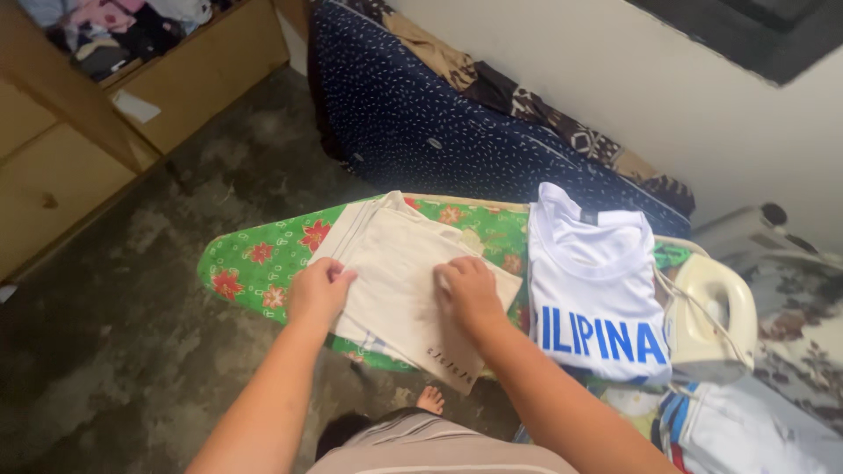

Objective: The person picks up clothing items from a bed, folds them on an ironing board, and then places the folded stacks into a closet shelf.

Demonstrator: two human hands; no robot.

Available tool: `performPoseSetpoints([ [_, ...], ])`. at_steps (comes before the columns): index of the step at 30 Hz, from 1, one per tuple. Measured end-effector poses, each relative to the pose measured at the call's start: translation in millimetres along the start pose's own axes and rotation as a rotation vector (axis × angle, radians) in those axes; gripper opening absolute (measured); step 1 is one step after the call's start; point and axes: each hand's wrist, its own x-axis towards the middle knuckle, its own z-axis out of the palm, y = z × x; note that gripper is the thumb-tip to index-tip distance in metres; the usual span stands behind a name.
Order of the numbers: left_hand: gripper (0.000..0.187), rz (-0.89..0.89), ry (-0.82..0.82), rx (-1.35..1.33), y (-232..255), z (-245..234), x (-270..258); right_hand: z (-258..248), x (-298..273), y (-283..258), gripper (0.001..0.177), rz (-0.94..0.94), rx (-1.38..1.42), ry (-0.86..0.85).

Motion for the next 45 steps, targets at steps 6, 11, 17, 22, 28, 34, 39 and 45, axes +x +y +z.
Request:
performPoseSetpoints([
  [6, 0.051, 0.242, 0.537, 0.203, -25, 13, -3, 22, -17, -81, 0.099, -0.174, -0.020, -0.374],
  [11, 0.054, -0.192, -0.077, -0.427, -29, 7, 12, 26, -7, -94, 0.108, -0.182, -0.129, -0.341],
  [17, 0.042, -0.056, -0.417, -1.175, 71, -40, 12, 28, 7, -101, 0.093, 0.458, 0.859, -0.319],
  [22, 0.034, 0.405, -0.375, -1.099, 73, -94, 29, -22, 42, -62, 0.034, 0.602, 1.420, -0.099],
  [28, 0.045, 0.153, 0.018, -0.735, -47, -36, 21, -18, 7, -8, 0.044, 0.981, 1.893, -0.358],
  [34, 0.062, -0.248, -0.718, -0.800, -65, 24, -16, 12, -41, -19, 0.048, 1.219, 1.925, -0.163],
  [39, 0.083, -0.042, -0.702, -0.865, -32, 7, -19, -30, -43, -50, 0.053, 1.025, 1.386, -0.159],
  [45, 0.109, 0.131, -0.739, -0.934, 25, -1, -38, -90, -39, -46, 0.057, 1.009, 1.503, -0.078],
])
